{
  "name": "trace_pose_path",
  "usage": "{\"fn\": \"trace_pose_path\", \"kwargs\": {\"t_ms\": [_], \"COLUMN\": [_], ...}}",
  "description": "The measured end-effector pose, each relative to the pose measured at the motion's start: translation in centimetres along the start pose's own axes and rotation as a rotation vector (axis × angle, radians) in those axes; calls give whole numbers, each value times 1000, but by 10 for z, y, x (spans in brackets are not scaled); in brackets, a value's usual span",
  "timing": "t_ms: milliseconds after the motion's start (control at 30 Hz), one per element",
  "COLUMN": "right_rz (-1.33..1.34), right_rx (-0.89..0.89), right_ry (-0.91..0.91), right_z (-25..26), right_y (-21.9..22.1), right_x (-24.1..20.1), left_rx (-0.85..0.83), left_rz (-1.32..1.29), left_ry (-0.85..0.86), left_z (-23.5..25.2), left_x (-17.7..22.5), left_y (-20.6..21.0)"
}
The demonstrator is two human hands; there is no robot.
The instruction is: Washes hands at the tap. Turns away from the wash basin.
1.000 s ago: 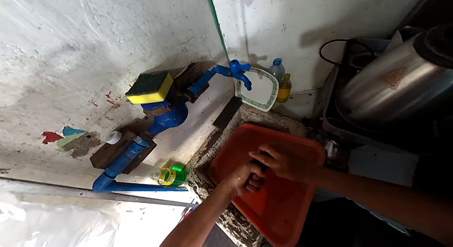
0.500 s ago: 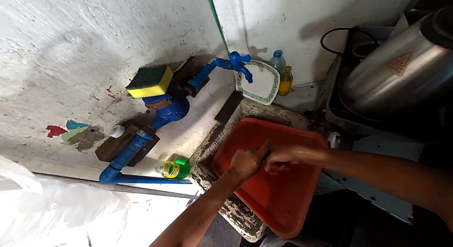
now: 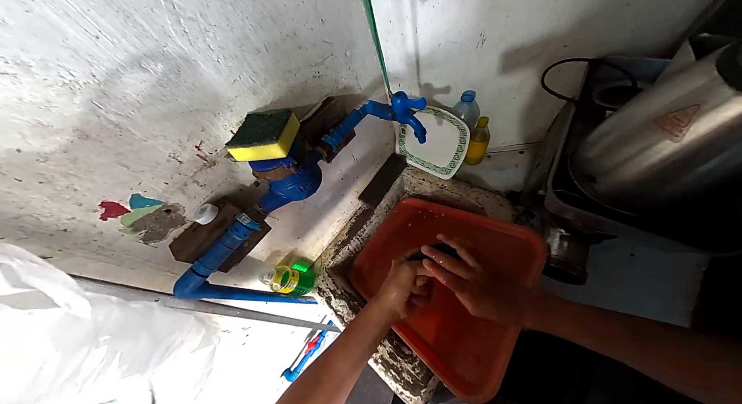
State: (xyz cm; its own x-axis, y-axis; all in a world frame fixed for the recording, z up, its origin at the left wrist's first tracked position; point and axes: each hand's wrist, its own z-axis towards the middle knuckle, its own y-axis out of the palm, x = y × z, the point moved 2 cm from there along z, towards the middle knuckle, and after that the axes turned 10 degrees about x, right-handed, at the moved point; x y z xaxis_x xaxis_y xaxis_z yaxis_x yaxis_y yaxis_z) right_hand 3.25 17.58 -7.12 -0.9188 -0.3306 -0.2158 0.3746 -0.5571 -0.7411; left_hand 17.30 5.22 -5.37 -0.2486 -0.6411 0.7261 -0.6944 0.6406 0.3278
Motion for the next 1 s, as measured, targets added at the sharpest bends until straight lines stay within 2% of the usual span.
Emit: {"fn": "trace_pose_path", "kwargs": {"t_ms": [133,200,267,333,367,400,433,467,500,533,600,700,767,833,867,900,967,1000], "right_rz": [63,144,143,120,82,25,-16,-36,-36,0,159,540,853,1272,1440,1493,1331,1218], "right_rx": [240,248,228,195,86,-128,-452,-703,-841,-893,-872,-823,-866,-905,-914,-945,-1018,-1050], "right_ry": [-111,-172,-257,-325,-292,-196,-29,147,295,428,635,971,1295,1516,1543,1511,1365,1290], "right_z": [20,43,65,74,74,74,79,85,89,89,83,67,53,38,29,23,19,18], "right_y": [1,-14,-19,-10,-7,-7,-12,-12,-9,-5,1,8,13,23,30,37,44,42], "right_x": [12,7,6,17,23,26,24,22,22,24,32,30,17,-1,-4,1,20,30], "left_rx": [-527,-718,-836,-776,-652,-473,-268,-92,32,97,120,71,32,40,31,-14,-147,-190], "left_rz": [-58,-188,-251,-177,-85,49,248,498,774,1001,1302,1658,1786,1807,1807,1818,1842,1815], "left_ry": [-235,-327,-319,-255,-215,-168,-106,-12,102,219,418,436,504,745,840,849,793,822], "left_z": [-23,-33,-40,-41,-38,-32,-25,-16,-8,-4,1,1,8,18,24,29,28,25], "left_x": [-11,-19,-25,-22,-19,-15,-10,-4,3,12,27,44,45,37,31,28,23,16], "left_y": [16,27,37,40,36,30,23,18,15,14,13,16,12,-1,-7,-10,-13,-13]}}
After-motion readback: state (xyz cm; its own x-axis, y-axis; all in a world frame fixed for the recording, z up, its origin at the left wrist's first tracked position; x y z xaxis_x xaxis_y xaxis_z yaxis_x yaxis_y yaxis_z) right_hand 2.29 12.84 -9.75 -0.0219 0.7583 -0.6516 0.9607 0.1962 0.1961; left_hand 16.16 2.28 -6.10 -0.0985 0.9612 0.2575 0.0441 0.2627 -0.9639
